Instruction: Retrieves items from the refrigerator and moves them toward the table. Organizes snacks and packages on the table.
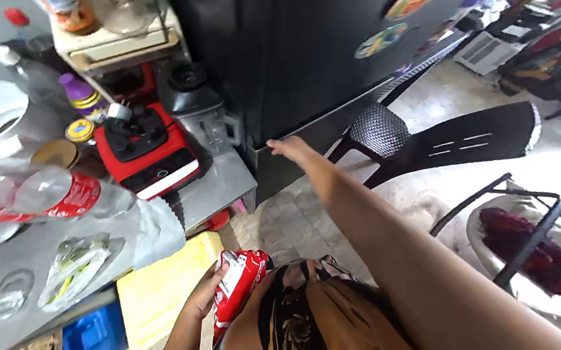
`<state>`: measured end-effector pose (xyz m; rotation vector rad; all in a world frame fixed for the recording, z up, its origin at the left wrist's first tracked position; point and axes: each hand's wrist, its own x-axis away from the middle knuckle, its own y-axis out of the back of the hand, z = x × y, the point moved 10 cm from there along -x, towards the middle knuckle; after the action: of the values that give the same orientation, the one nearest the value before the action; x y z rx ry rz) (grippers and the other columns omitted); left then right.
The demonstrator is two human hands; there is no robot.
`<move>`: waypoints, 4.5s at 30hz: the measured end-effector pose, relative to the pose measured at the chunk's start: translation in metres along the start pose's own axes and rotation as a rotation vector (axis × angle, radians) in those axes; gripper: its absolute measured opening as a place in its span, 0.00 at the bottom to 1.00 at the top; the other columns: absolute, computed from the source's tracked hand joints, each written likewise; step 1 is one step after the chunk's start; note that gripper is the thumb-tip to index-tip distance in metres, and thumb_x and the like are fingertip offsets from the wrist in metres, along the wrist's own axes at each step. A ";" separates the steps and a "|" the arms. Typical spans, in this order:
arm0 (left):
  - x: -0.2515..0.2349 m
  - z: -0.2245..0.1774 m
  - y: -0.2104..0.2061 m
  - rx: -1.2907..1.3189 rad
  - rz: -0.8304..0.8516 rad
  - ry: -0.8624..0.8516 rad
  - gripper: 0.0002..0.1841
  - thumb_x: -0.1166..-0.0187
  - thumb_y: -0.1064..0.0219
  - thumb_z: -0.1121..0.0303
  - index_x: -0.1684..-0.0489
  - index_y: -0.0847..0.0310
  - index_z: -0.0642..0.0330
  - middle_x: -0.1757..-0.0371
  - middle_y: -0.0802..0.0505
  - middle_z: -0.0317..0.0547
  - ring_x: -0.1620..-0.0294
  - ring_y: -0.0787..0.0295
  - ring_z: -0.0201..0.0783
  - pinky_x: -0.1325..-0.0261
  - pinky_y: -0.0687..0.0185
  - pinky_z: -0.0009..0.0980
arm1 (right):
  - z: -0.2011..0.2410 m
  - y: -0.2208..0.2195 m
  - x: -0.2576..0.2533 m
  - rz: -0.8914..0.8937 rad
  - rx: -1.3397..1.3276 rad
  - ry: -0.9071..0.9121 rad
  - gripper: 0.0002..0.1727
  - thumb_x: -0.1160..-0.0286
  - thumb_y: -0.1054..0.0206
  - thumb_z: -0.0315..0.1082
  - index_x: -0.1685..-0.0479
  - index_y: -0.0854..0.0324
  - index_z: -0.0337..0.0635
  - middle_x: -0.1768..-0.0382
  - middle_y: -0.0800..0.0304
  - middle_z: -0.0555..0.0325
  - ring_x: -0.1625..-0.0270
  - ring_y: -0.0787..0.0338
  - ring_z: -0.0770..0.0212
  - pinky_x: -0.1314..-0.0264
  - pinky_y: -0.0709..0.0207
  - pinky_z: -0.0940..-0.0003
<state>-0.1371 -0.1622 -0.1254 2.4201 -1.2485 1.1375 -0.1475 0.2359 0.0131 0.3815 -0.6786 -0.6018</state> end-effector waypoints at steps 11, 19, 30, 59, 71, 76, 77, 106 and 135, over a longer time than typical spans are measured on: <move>-0.054 -0.052 -0.163 -0.320 0.068 0.013 0.31 0.13 0.42 0.55 0.17 0.39 0.66 0.39 0.11 0.57 0.43 0.10 0.39 0.37 0.13 0.39 | -0.340 0.015 0.144 0.543 0.519 -0.022 0.26 0.16 0.34 0.45 0.26 0.20 0.38 0.30 0.17 0.30 0.26 0.20 0.29 0.24 0.32 0.26; -0.116 -0.090 -0.389 -0.482 -0.065 -0.247 0.32 0.18 0.30 0.55 0.19 0.31 0.64 0.33 0.13 0.61 0.34 0.12 0.48 0.30 0.17 0.49 | -0.609 0.163 0.305 0.419 0.208 -0.420 0.29 0.15 0.34 0.42 0.20 0.26 0.36 0.27 0.20 0.29 0.22 0.21 0.32 0.18 0.34 0.35; -0.045 -0.124 -0.709 -0.859 0.642 -0.861 0.39 0.17 0.36 0.52 0.08 0.43 0.60 0.14 0.31 0.67 0.15 0.33 0.60 0.18 0.35 0.62 | -0.451 0.309 0.246 -0.325 -0.946 0.114 0.59 0.49 0.16 0.48 0.15 0.51 0.40 0.43 0.12 0.52 0.50 0.05 0.60 0.52 0.07 0.58; -0.142 -0.053 -0.192 -0.505 0.051 -0.145 0.24 0.09 0.46 0.64 0.21 0.32 0.71 0.32 0.16 0.67 0.37 0.14 0.55 0.35 0.18 0.51 | -0.314 0.167 0.245 -0.500 -0.874 0.075 0.50 0.45 0.20 0.25 0.18 0.47 0.35 0.42 0.11 0.51 0.43 0.08 0.62 0.40 0.10 0.62; -0.087 -0.094 -0.494 -0.467 0.849 -0.264 0.72 0.45 0.31 0.21 0.03 0.73 0.51 0.12 0.31 0.51 0.24 0.19 0.43 0.34 0.13 0.46 | -0.351 0.203 0.277 -0.390 -0.851 0.138 0.57 0.58 0.13 0.26 0.18 0.42 0.33 0.37 0.11 0.59 0.36 0.11 0.73 0.30 0.15 0.71; -0.071 -0.073 -0.656 -0.721 0.955 -0.313 0.41 0.24 0.26 0.64 0.11 0.44 0.61 0.21 0.21 0.52 0.34 0.14 0.35 0.34 0.14 0.35 | -0.448 0.286 0.303 -0.512 -0.729 0.180 0.51 0.60 0.11 0.31 0.23 0.31 0.35 0.33 0.13 0.53 0.31 0.13 0.67 0.27 0.17 0.67; -0.073 -0.061 -0.682 -0.761 0.917 -0.275 0.40 0.24 0.27 0.67 0.11 0.44 0.59 0.25 0.18 0.54 0.38 0.12 0.36 0.37 0.13 0.37 | -0.474 0.308 0.309 -0.546 -0.657 0.169 0.54 0.61 0.11 0.36 0.21 0.30 0.36 0.25 0.22 0.46 0.25 0.20 0.59 0.23 0.22 0.62; -0.239 -0.201 -1.287 -0.960 1.238 -0.362 0.45 0.18 0.30 0.58 0.03 0.57 0.41 0.06 0.41 0.53 0.14 0.30 0.50 0.21 0.27 0.52 | -0.772 0.879 0.260 -1.416 -0.852 0.037 0.14 0.23 0.33 0.26 0.41 0.25 0.36 0.62 0.09 0.66 0.62 0.08 0.72 0.54 0.10 0.72; -0.581 -0.516 -1.434 -0.015 0.203 -0.641 0.18 0.24 0.28 0.70 0.40 0.21 0.72 0.52 0.09 0.44 0.50 0.11 0.25 0.39 0.14 0.26 | -0.636 1.235 -0.271 -0.046 -0.411 0.391 0.57 0.35 0.27 0.67 0.13 0.44 0.36 0.27 0.21 0.59 0.32 0.15 0.72 0.33 0.16 0.70</move>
<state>0.4678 1.3416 0.0593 2.8009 -1.6888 0.3684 0.5977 1.4376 0.0591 0.1231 -0.1628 -0.6695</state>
